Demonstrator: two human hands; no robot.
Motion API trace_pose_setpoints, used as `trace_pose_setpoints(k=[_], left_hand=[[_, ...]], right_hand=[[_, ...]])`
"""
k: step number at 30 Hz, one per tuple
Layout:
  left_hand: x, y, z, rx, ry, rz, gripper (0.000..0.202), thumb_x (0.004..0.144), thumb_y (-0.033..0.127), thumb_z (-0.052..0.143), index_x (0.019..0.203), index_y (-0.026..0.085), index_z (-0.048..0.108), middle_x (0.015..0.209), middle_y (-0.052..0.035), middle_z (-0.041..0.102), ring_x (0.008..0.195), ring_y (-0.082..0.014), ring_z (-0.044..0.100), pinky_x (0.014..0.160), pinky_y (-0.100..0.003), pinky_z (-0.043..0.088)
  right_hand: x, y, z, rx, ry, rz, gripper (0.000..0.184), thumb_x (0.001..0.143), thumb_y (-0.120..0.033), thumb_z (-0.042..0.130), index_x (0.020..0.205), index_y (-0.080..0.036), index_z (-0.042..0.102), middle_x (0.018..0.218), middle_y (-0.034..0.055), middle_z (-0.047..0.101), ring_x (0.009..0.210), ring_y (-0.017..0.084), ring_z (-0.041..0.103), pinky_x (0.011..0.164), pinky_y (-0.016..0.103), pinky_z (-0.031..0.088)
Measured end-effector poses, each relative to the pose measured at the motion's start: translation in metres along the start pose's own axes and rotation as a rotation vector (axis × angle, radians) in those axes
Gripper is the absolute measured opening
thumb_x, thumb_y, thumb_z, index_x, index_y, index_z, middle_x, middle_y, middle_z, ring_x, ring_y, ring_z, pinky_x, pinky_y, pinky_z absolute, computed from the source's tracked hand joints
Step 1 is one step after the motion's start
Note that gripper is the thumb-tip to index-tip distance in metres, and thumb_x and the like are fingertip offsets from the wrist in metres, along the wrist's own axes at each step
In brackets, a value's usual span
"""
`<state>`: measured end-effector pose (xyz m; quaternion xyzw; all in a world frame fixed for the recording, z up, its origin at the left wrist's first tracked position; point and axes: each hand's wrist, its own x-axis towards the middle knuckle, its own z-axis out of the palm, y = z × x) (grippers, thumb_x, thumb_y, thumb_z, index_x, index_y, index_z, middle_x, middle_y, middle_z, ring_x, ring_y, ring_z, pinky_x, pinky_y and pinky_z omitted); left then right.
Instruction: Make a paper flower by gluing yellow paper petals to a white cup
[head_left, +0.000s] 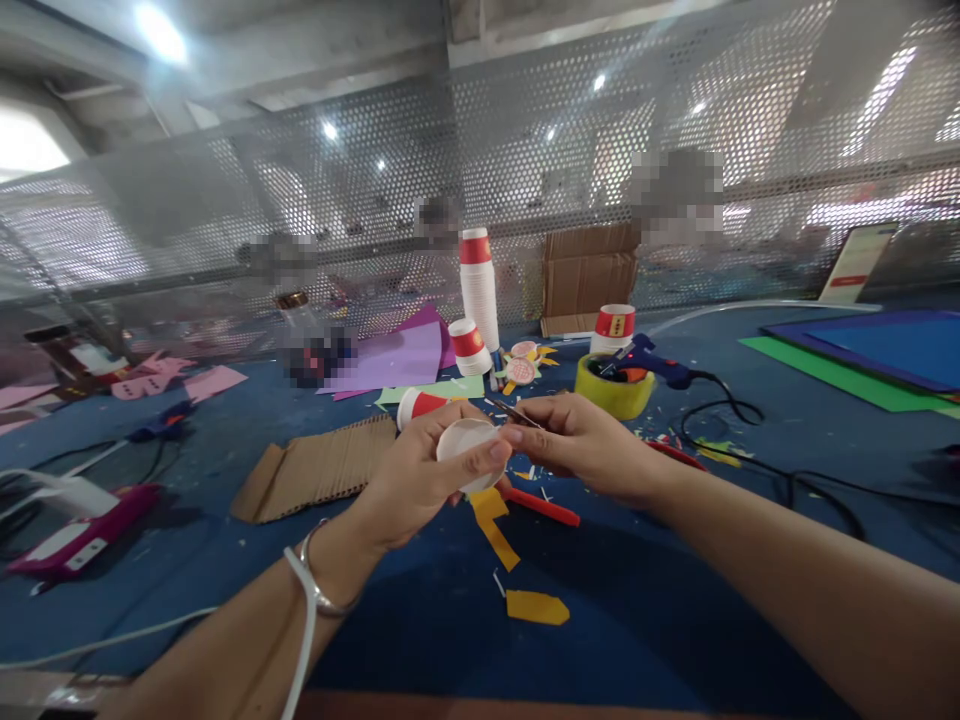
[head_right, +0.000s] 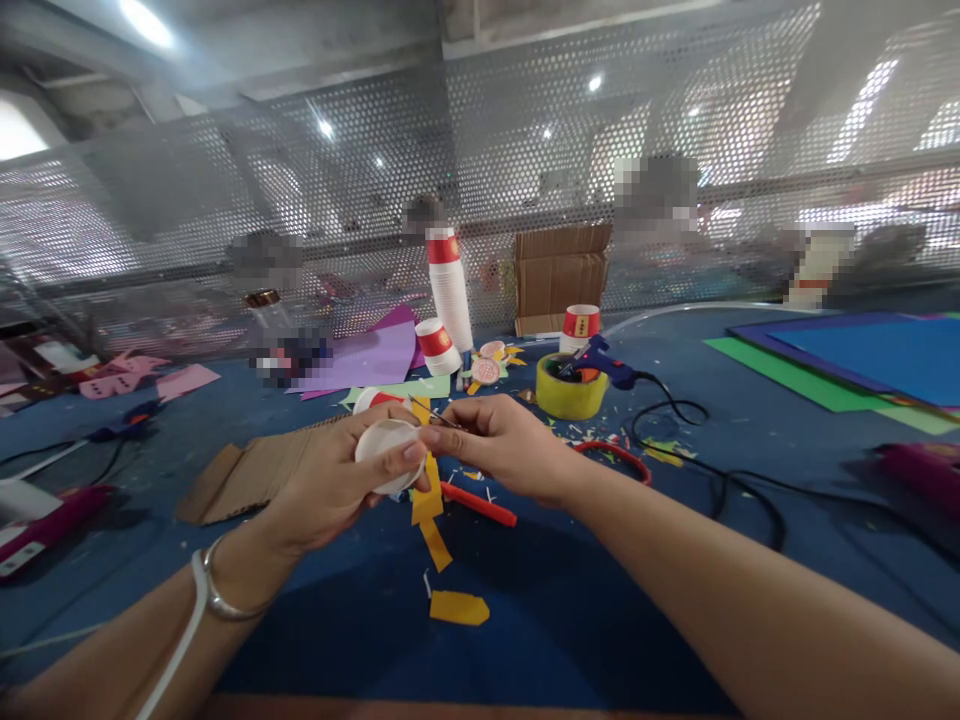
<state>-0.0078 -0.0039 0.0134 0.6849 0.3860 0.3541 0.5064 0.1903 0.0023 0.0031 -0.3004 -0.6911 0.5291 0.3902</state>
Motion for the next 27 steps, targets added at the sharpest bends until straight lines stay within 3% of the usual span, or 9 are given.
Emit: trace_pose_setpoints(k=[6,12,20,27], left_hand=[[0.0008,0.0014,0.0012,0.035,0.032,-0.007,0.034,0.075,0.039,0.079,0.09,0.019,0.056,0.069,0.0023,0.064,0.051,-0.0075,0.053,0.039,-0.017,0.039],[0.0018,0.0016,-0.0002,0.024,-0.016,-0.027,0.04,0.08,0.051,0.072,0.091,0.019,0.05,0.068,0.0014,0.067,0.04,-0.0045,0.049,0.034,-0.015,0.034],[0.0,0.0009,-0.0013,0.084,-0.076,-0.002,0.04,0.087,0.057,0.062,0.088,0.018,0.052,0.069,0.0003,0.067,0.04,-0.0045,0.05,0.035,-0.016,0.035],[0.0022,-0.0006,-0.0031,-0.152,-0.151,-0.086,0.046,0.092,0.061,0.051,0.091,0.016,0.058,0.075,-0.0067,0.071,0.051,-0.0117,0.064,0.039,-0.018,0.04]], right_hand=[[0.0014,0.0026,0.0012,-0.03,0.046,-0.006,0.044,0.082,-0.06,0.069,0.072,-0.019,0.056,0.055,-0.0087,0.037,0.049,0.007,0.027,0.047,0.026,0.019],[0.0004,0.0058,0.002,-0.057,0.043,-0.014,0.052,0.085,-0.067,0.061,0.065,-0.021,0.047,0.053,-0.0084,0.033,0.049,0.008,0.025,0.046,0.027,0.019],[-0.0003,0.0066,0.0028,-0.006,0.041,0.003,0.049,0.083,-0.065,0.065,0.068,-0.021,0.05,0.053,-0.009,0.033,0.048,0.008,0.023,0.045,0.027,0.017],[-0.0002,0.0036,0.0012,0.039,0.025,0.008,0.04,0.082,-0.056,0.071,0.074,-0.019,0.057,0.053,-0.0094,0.035,0.047,0.007,0.024,0.045,0.027,0.017]])
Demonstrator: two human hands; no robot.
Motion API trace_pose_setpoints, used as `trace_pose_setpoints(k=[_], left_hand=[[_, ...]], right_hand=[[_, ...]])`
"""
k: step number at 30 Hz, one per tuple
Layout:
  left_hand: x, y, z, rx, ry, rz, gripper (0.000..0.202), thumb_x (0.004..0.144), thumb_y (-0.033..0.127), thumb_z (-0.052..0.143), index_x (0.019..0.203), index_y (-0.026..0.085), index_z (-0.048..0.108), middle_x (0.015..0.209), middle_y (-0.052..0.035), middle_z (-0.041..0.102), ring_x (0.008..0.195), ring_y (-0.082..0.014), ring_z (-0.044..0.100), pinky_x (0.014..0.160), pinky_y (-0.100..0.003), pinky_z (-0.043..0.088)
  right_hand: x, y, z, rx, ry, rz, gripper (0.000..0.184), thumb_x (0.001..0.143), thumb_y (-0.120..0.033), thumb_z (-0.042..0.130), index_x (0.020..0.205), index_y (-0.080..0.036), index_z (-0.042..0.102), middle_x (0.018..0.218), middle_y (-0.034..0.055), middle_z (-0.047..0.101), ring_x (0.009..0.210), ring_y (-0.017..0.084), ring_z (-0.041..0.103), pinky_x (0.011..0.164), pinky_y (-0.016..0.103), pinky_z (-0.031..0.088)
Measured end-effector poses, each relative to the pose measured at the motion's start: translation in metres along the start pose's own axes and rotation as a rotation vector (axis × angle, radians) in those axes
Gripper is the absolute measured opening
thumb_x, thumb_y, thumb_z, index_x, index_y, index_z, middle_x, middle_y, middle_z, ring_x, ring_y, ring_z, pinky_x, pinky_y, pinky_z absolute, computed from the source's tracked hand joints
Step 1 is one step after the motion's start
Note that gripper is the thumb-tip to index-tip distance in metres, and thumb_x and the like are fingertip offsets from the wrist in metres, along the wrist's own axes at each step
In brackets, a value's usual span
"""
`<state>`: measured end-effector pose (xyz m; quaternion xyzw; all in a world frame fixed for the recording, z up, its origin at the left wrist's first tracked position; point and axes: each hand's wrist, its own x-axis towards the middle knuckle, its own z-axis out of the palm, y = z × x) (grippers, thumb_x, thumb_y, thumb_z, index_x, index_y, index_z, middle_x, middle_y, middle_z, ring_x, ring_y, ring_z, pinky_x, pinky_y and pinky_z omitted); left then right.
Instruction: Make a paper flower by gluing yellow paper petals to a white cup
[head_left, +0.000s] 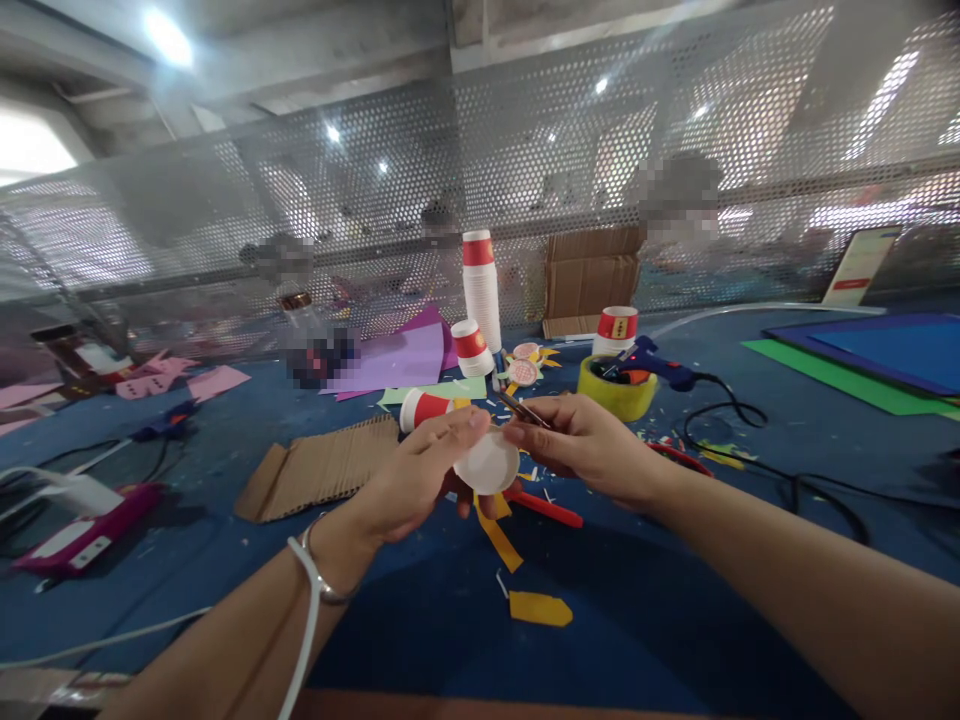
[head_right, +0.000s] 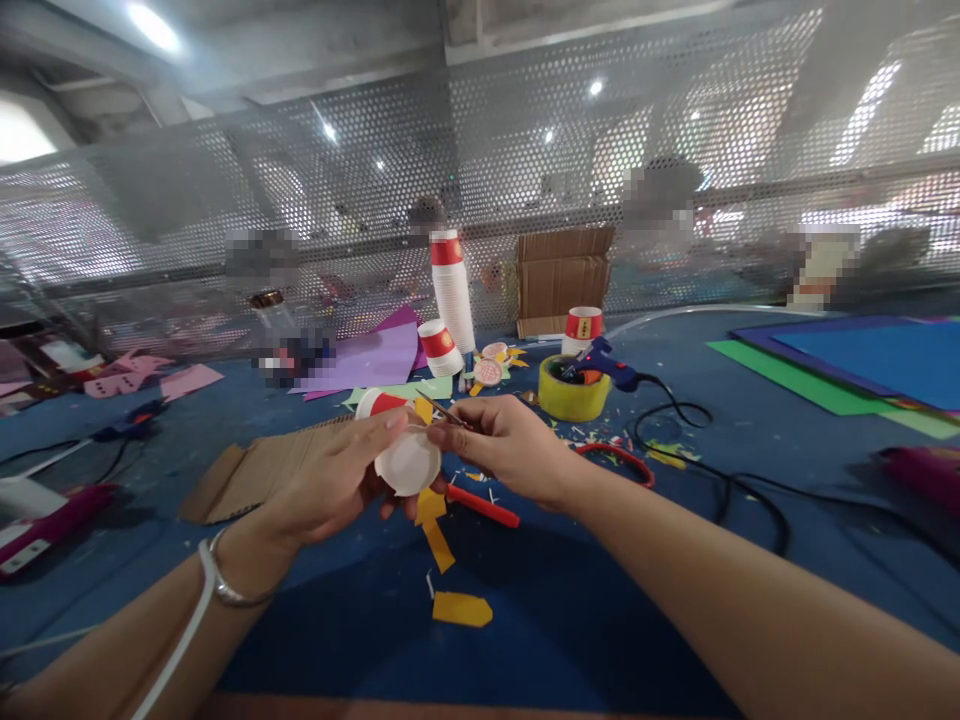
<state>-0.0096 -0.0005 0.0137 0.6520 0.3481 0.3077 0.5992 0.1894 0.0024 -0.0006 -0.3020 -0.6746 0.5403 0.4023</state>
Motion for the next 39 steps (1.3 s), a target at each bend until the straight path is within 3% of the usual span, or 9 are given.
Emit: trace_pose_setpoints(k=[4,9,13,21,26,33,39], left_hand=[[0.0018,-0.0017,-0.0003,-0.006,0.01,-0.031,0.048,0.093,0.06,0.048,0.092,0.015,0.064,0.073,-0.0076,0.071,0.051,-0.0141,0.064,0.038,-0.021,0.039],[0.0009,-0.0008,-0.0003,0.253,0.064,0.096,0.05,0.094,0.061,0.047,0.075,0.017,0.061,0.062,-0.0017,0.062,0.053,-0.0114,0.056,0.045,-0.022,0.041],[-0.001,-0.0005,-0.0001,0.394,0.065,0.07,0.049,0.095,0.061,0.044,0.084,0.017,0.061,0.063,-0.0006,0.062,0.05,-0.0105,0.055,0.044,-0.023,0.04],[-0.0017,-0.0007,0.0019,0.329,0.051,0.029,0.049,0.096,0.061,0.043,0.091,0.016,0.061,0.067,-0.0019,0.066,0.047,-0.0102,0.06,0.037,-0.019,0.037],[-0.001,0.0028,-0.0008,0.229,-0.037,0.012,0.031,0.089,0.046,0.065,0.093,0.016,0.06,0.075,-0.0007,0.068,0.058,-0.0105,0.067,0.044,-0.016,0.045],[0.0017,0.0007,-0.0034,0.227,0.148,0.094,0.03,0.088,0.045,0.065,0.093,0.016,0.061,0.078,-0.0023,0.068,0.062,-0.0136,0.069,0.045,-0.019,0.046],[0.0034,-0.0039,-0.0065,0.329,0.229,0.224,0.028,0.089,0.046,0.064,0.091,0.017,0.063,0.076,-0.0015,0.064,0.067,-0.0144,0.066,0.049,-0.022,0.048]], right_hand=[[0.0,-0.0006,-0.0005,-0.038,-0.003,-0.013,0.04,0.084,-0.054,0.069,0.07,-0.019,0.055,0.053,-0.0084,0.038,0.049,0.008,0.028,0.046,0.027,0.02],[0.0001,0.0004,0.001,-0.073,-0.014,0.003,0.04,0.084,-0.05,0.071,0.067,-0.02,0.05,0.054,-0.0093,0.035,0.049,0.007,0.026,0.048,0.027,0.019],[0.001,0.0014,0.0015,-0.088,-0.02,-0.009,0.041,0.083,-0.05,0.071,0.066,-0.02,0.05,0.056,-0.0084,0.036,0.051,0.008,0.028,0.049,0.027,0.02],[0.0001,0.0054,0.0,-0.064,-0.014,0.003,0.041,0.084,-0.05,0.07,0.066,-0.02,0.048,0.056,-0.0088,0.033,0.05,0.008,0.025,0.047,0.027,0.017],[0.0015,0.0039,-0.0006,-0.053,0.006,-0.013,0.04,0.085,-0.054,0.067,0.07,-0.02,0.053,0.053,-0.0093,0.035,0.047,0.008,0.025,0.046,0.027,0.018],[0.0042,0.0058,-0.0058,-0.239,0.184,-0.094,0.048,0.089,-0.064,0.055,0.077,-0.018,0.06,0.055,-0.0071,0.034,0.051,0.01,0.029,0.049,0.028,0.023],[0.0016,0.0076,-0.0067,-0.493,0.136,-0.16,0.043,0.097,-0.054,0.047,0.07,-0.02,0.05,0.065,-0.0033,0.039,0.06,0.012,0.035,0.054,0.03,0.027]])
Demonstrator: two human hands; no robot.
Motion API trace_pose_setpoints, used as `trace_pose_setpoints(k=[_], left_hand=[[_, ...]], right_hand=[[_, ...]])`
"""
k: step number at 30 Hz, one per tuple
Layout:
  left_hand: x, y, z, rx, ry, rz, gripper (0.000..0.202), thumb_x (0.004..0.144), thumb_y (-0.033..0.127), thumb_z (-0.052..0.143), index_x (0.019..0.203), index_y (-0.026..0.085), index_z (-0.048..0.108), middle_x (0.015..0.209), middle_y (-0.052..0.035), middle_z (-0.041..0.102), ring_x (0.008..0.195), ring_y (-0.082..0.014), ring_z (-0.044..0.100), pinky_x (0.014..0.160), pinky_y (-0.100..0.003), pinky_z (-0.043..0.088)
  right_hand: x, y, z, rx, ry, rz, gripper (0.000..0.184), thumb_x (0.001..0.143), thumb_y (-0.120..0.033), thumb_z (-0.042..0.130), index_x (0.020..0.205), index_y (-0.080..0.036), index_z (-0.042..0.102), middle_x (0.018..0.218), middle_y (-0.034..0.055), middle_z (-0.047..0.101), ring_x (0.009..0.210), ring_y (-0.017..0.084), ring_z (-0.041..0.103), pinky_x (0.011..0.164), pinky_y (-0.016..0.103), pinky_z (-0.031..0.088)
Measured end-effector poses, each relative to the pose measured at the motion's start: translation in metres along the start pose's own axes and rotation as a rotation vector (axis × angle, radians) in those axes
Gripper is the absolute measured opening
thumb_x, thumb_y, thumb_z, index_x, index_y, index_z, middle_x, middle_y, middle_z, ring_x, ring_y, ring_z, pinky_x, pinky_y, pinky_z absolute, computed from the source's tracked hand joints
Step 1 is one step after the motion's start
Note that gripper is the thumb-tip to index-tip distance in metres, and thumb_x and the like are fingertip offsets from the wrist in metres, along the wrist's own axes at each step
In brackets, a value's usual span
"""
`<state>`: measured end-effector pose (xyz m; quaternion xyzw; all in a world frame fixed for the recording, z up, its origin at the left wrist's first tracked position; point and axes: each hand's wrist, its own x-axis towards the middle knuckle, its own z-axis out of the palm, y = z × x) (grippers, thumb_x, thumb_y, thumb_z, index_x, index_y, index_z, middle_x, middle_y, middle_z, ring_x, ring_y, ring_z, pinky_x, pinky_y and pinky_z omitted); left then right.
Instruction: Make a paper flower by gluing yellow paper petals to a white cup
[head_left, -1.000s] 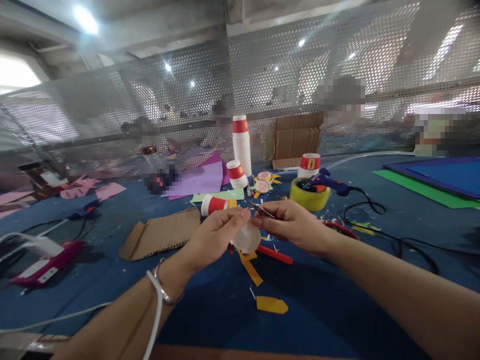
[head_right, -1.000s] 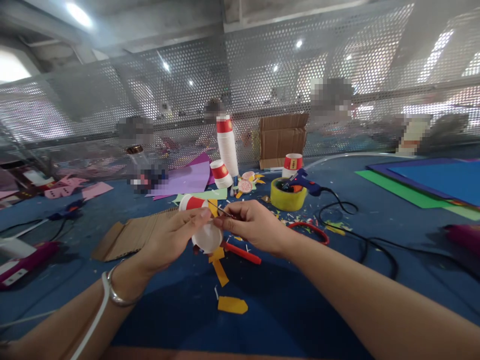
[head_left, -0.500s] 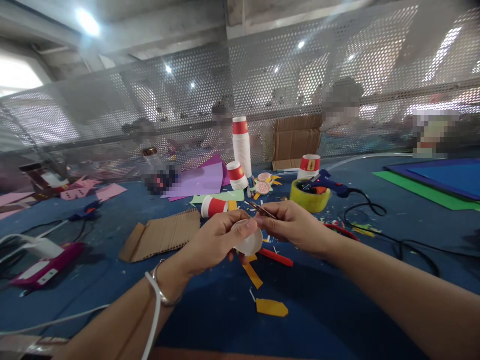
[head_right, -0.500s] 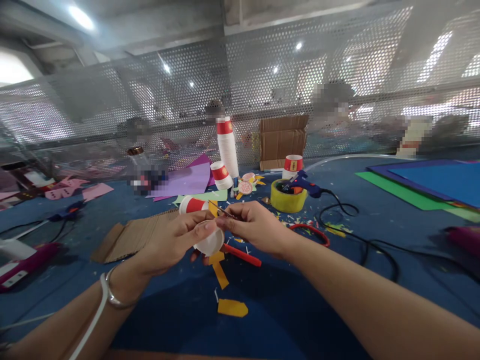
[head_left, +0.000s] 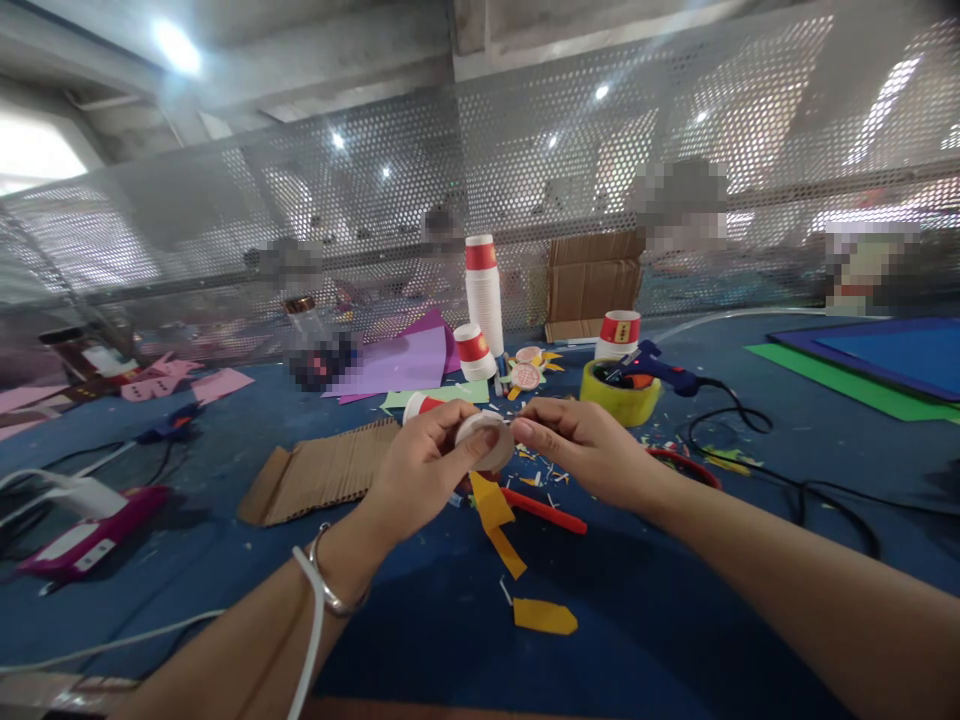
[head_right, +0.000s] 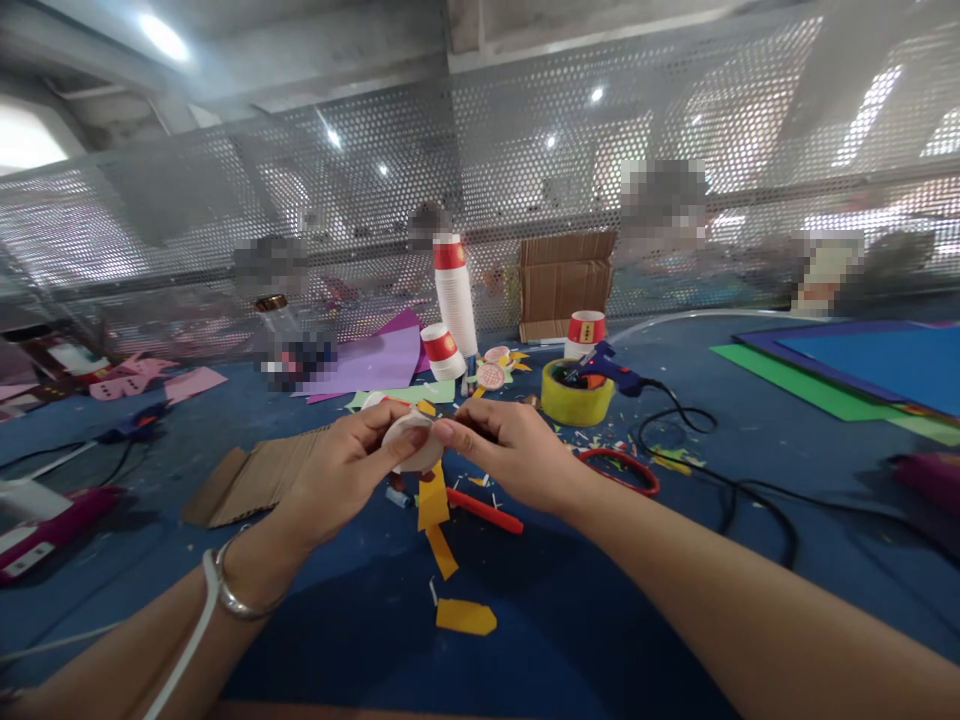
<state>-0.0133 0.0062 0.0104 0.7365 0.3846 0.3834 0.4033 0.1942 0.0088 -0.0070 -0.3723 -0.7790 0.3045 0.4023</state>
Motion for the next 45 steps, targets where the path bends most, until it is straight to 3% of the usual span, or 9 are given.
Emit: trace_pose_setpoints(k=[7,13,27,35,45], left_hand=[[-0.004,-0.001,0.0,0.147,0.01,0.135,0.019,0.092,0.038,0.062,0.088,0.019,0.064,0.074,0.0008,0.061,0.064,-0.0105,0.056,0.057,-0.023,0.046],[-0.004,-0.001,-0.001,0.18,0.017,0.151,0.017,0.091,0.036,0.063,0.089,0.02,0.065,0.073,0.0008,0.06,0.062,-0.0104,0.053,0.053,-0.023,0.043],[-0.004,0.005,-0.001,0.037,-0.035,0.044,0.017,0.082,0.035,0.069,0.079,0.02,0.062,0.069,0.0014,0.053,0.06,-0.0114,0.047,0.052,-0.024,0.041],[-0.005,0.003,-0.003,0.034,-0.063,0.067,0.012,0.083,0.029,0.069,0.078,0.019,0.063,0.069,0.0024,0.053,0.062,-0.011,0.046,0.054,-0.023,0.042],[-0.002,0.005,-0.002,-0.055,-0.066,0.022,0.018,0.079,0.033,0.074,0.074,0.019,0.064,0.065,0.0027,0.051,0.059,-0.0102,0.041,0.051,-0.023,0.036]], right_hand=[[-0.003,-0.005,0.0,-0.096,-0.016,-0.004,0.036,0.096,-0.051,0.049,0.08,-0.019,0.057,0.065,-0.0021,0.047,0.06,0.012,0.04,0.055,0.03,0.03],[-0.005,-0.007,0.0,-0.104,0.008,0.008,0.033,0.094,-0.051,0.053,0.097,-0.019,0.061,0.072,0.001,0.059,0.061,0.014,0.047,0.056,0.03,0.033],[-0.007,-0.014,0.0,-0.205,0.01,-0.039,0.033,0.093,-0.049,0.052,0.075,-0.021,0.051,0.061,-0.0035,0.045,0.054,0.011,0.036,0.052,0.028,0.031],[-0.008,-0.015,0.001,-0.208,0.015,-0.072,0.033,0.093,-0.046,0.053,0.072,-0.021,0.048,0.059,-0.0046,0.042,0.054,0.01,0.034,0.051,0.027,0.029],[-0.007,-0.016,0.0,-0.201,0.01,-0.067,0.035,0.093,-0.047,0.053,0.07,-0.022,0.047,0.059,-0.0048,0.04,0.054,0.01,0.031,0.05,0.028,0.028]])
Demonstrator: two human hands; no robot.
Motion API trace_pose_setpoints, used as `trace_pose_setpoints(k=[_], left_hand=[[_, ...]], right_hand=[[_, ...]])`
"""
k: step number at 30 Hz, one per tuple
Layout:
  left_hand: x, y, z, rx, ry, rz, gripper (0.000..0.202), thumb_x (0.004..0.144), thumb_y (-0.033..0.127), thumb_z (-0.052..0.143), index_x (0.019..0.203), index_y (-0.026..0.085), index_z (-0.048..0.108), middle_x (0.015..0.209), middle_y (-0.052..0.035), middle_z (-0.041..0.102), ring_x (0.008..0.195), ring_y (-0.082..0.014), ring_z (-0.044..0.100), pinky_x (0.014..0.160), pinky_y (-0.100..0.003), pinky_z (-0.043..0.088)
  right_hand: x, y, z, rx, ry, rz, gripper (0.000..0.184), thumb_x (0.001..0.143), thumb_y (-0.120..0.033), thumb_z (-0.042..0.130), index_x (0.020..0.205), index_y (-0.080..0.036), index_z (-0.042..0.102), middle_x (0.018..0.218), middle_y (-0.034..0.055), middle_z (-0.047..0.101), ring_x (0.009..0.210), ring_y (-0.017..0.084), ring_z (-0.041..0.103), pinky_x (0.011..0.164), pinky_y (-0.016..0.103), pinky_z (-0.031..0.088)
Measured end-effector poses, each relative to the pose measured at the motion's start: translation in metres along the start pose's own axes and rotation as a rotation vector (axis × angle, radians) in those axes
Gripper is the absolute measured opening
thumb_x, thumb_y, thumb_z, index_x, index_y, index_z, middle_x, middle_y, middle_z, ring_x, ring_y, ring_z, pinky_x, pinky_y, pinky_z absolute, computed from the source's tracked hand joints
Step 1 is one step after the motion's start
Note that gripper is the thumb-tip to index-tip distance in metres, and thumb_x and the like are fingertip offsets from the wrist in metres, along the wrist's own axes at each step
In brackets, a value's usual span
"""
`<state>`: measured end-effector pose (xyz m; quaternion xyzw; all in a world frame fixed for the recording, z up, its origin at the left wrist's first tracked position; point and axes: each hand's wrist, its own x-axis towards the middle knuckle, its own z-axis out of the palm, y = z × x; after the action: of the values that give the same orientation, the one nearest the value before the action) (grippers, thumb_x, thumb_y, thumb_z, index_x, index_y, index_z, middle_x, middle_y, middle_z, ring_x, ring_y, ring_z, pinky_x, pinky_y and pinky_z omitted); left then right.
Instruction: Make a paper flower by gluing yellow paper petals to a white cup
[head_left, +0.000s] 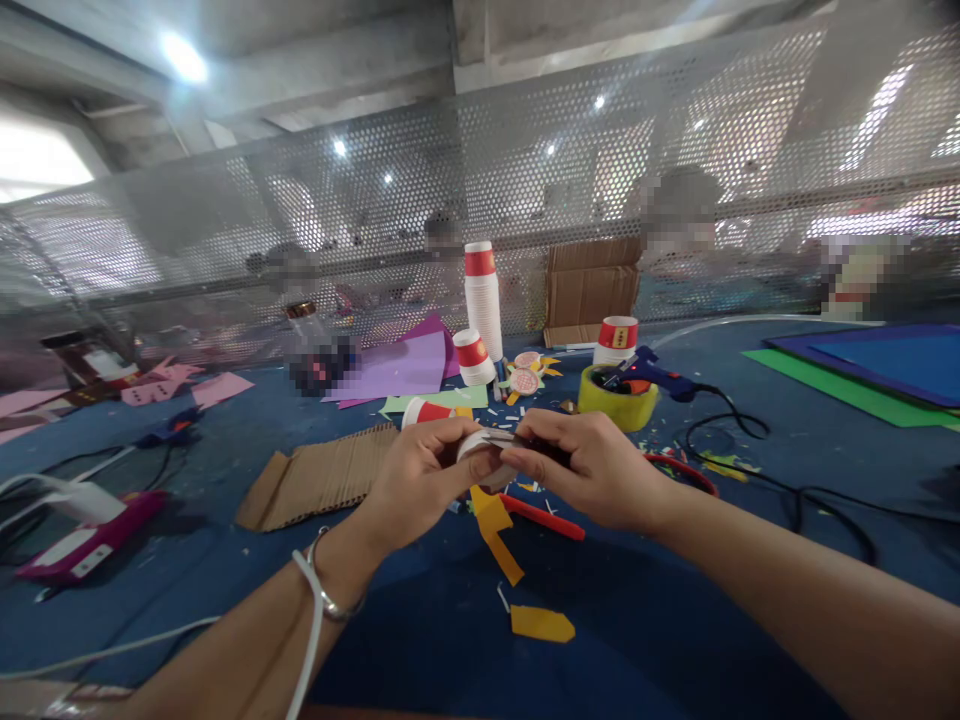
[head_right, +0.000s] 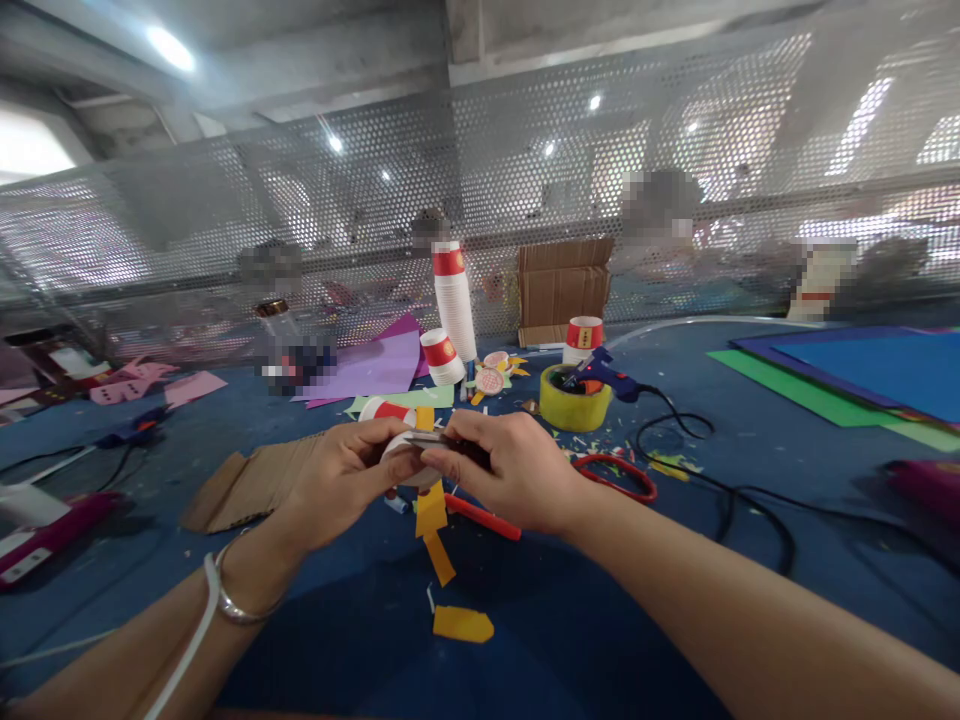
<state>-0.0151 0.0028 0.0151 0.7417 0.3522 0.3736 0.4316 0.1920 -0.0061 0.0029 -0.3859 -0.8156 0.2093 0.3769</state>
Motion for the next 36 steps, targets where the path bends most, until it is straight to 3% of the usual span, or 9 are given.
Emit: trace_pose_setpoints(k=[19,36], left_hand=[[0.002,-0.003,0.0,-0.034,0.015,-0.11,0.023,0.078,0.038,0.074,0.075,0.016,0.066,0.066,0.0017,0.055,0.058,-0.0093,0.046,0.047,-0.021,0.036],[0.004,-0.003,0.003,0.007,0.007,-0.115,0.022,0.08,0.035,0.073,0.073,0.017,0.062,0.063,0.0035,0.054,0.054,-0.0078,0.049,0.045,-0.019,0.039]], right_hand=[[0.002,0.006,0.005,0.021,-0.001,0.065,0.038,0.095,-0.048,0.05,0.069,-0.021,0.05,0.059,-0.0041,0.04,0.055,0.011,0.035,0.051,0.029,0.027],[0.004,0.01,0.011,0.088,-0.023,0.112,0.038,0.095,-0.047,0.048,0.068,-0.021,0.049,0.061,-0.0028,0.043,0.057,0.012,0.037,0.053,0.03,0.029]])
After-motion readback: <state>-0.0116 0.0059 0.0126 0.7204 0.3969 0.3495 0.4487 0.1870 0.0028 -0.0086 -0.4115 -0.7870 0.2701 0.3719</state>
